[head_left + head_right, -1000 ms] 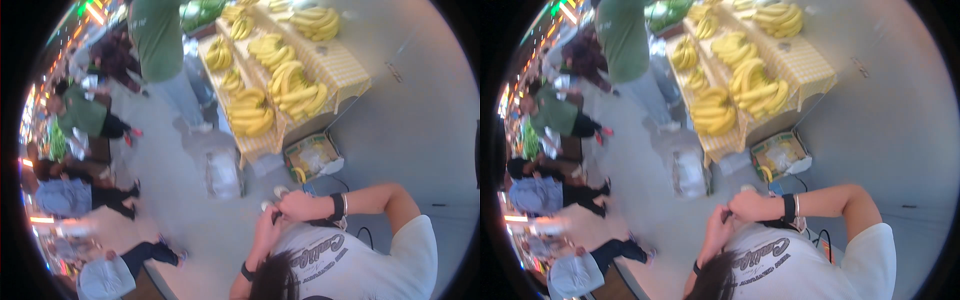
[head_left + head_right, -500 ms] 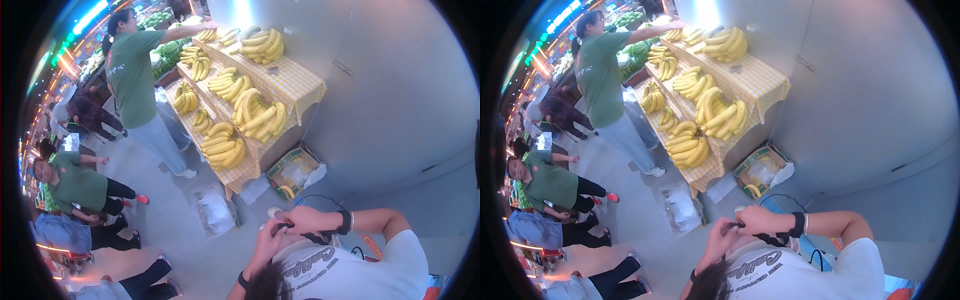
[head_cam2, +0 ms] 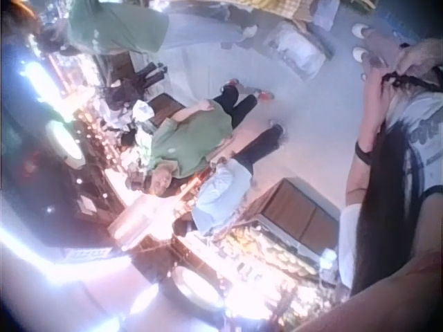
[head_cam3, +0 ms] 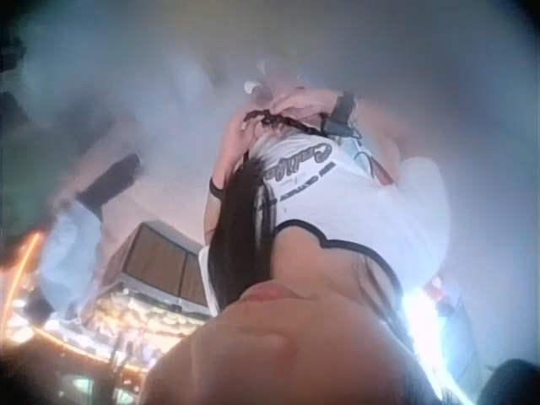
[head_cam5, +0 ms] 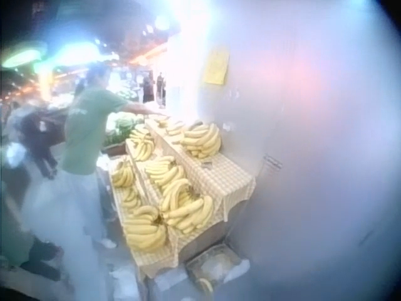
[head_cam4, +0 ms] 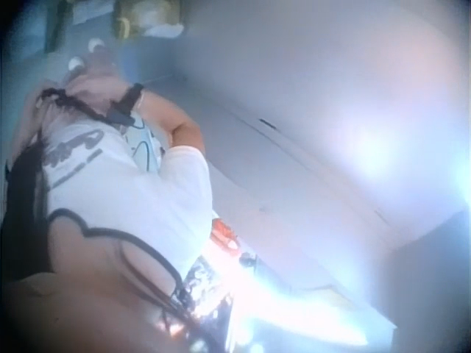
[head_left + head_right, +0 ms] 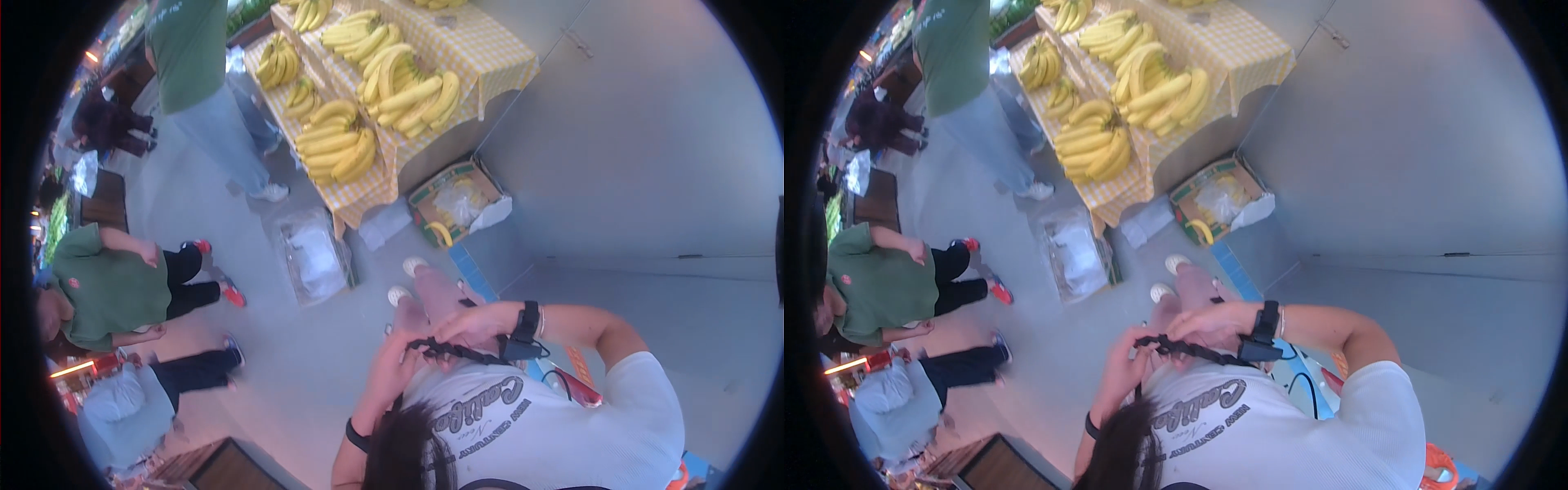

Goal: The person manipulates a black buckle and strap on a waist-mounted harness, repeatedly pulling the webbing through the plastic buckle to tighten it.

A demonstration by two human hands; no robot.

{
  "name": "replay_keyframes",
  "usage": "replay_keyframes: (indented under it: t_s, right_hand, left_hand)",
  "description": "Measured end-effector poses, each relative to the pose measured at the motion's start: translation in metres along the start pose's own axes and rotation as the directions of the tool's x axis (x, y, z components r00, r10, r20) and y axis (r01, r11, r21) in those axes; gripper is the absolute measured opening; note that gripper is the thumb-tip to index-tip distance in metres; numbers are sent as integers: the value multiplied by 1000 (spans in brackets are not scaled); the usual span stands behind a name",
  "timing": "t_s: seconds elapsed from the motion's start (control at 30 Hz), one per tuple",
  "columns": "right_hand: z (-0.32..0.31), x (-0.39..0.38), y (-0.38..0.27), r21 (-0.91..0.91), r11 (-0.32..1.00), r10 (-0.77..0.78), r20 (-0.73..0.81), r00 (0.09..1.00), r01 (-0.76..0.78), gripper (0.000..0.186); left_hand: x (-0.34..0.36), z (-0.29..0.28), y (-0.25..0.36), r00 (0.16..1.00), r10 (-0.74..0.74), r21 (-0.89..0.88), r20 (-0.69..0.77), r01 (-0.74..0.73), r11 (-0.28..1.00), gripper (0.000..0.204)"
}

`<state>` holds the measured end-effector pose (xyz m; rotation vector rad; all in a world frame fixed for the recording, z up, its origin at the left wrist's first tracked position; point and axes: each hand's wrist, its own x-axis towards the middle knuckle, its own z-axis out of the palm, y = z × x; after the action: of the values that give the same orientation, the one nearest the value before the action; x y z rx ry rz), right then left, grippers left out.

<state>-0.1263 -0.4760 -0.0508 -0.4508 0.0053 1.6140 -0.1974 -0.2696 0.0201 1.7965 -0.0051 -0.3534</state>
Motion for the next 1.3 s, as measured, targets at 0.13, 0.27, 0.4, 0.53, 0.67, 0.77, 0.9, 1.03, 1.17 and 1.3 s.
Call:
replay_keyframes:
  t_s: [0.13, 0.27, 0.4, 0.53, 0.67, 0.77, 0.9, 1.03, 1.17, 1.3]
  right_hand:
    - [21, -3, -17, 5, 1000, 21, -113, 993, -21, 32]
    - [4, 1, -19, -272, 962, -36, -209, 977, -23, 31]
    - [32, -7, -52, -801, 552, -141, -363, 921, -231, 20]
    - [37, -10, -49, -931, 304, -340, -303, 890, -201, 15]
    - [40, -5, -45, -977, 203, -525, -167, 834, -67, 11]
    - [44, -5, -55, -944, 325, -434, -208, 877, -63, 11]
    - [40, -4, -69, -916, 398, -347, -191, 918, -40, 14]
    - [40, -9, -85, -858, 509, -253, -228, 940, -71, 16]
    - [32, -4, -97, -795, 585, -54, -235, 971, -160, 16]
    - [25, -1, -102, -753, 632, 33, -210, 977, -183, 17]
  left_hand:
    - [2, -4, -3, 1000, 18, 140, -18, -16, 990, 22]
    - [5, 2, 3, 979, -203, -15, -32, 202, 979, 30]
    - [12, 8, -11, 949, -316, -60, -16, 315, 947, 33]
    - [23, 11, -6, 932, -363, -151, 14, 360, 920, 31]
    - [20, 8, -14, 967, -254, -42, -24, 253, 967, 23]
    - [13, 4, -28, 990, 139, 191, -15, -134, 972, 21]
    - [17, -10, -23, 872, 472, 501, 132, -470, 727, 20]
    - [8, -10, -26, 875, 425, 609, 233, -472, 637, 21]
    - [24, -13, -15, 750, 584, 677, 312, -606, 417, 24]
    - [29, -12, -6, 829, 520, 665, 205, -508, 548, 27]
